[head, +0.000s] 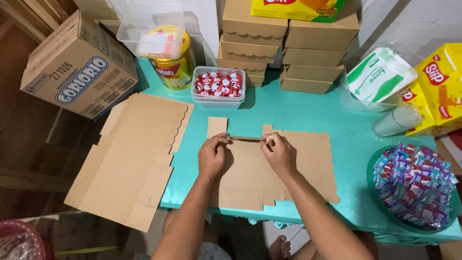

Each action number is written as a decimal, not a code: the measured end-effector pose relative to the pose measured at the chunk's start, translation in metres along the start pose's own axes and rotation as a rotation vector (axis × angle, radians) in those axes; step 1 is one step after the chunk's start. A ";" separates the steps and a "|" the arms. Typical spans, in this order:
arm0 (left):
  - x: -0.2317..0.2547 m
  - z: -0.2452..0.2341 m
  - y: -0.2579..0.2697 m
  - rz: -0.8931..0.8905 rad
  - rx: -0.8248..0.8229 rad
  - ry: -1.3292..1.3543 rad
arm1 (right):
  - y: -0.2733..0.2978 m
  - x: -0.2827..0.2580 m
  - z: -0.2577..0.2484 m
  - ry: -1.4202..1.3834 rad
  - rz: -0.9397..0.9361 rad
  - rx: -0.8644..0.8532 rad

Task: Folding cardboard templates into small boxes for packaging.

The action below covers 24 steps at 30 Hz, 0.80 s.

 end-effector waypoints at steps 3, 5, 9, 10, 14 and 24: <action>0.012 0.006 -0.002 0.023 -0.060 -0.115 | -0.005 -0.001 0.000 -0.029 -0.050 0.027; 0.012 0.011 -0.002 0.047 -0.081 -0.187 | -0.006 -0.001 -0.002 -0.019 -0.068 0.024; 0.000 0.021 -0.001 -0.008 -0.184 -0.442 | -0.004 -0.014 -0.009 0.026 -0.193 0.061; 0.001 0.023 -0.001 0.005 -0.201 -0.510 | -0.004 -0.019 -0.011 0.045 -0.225 0.065; -0.003 0.028 -0.003 -0.012 -0.216 -0.595 | -0.003 -0.022 -0.001 0.167 -0.261 0.026; -0.019 0.046 -0.009 -0.021 -0.316 -0.723 | -0.007 0.039 -0.022 0.147 -0.117 0.245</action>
Point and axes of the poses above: each hand's wrist, its own y-axis away from the middle knuckle, its own z-axis out of the palm, x = y × z, the point moved 6 cm from there along -y, towards the middle knuckle, and after that the axes turned 15 degrees about y, right-handed, at the moved point
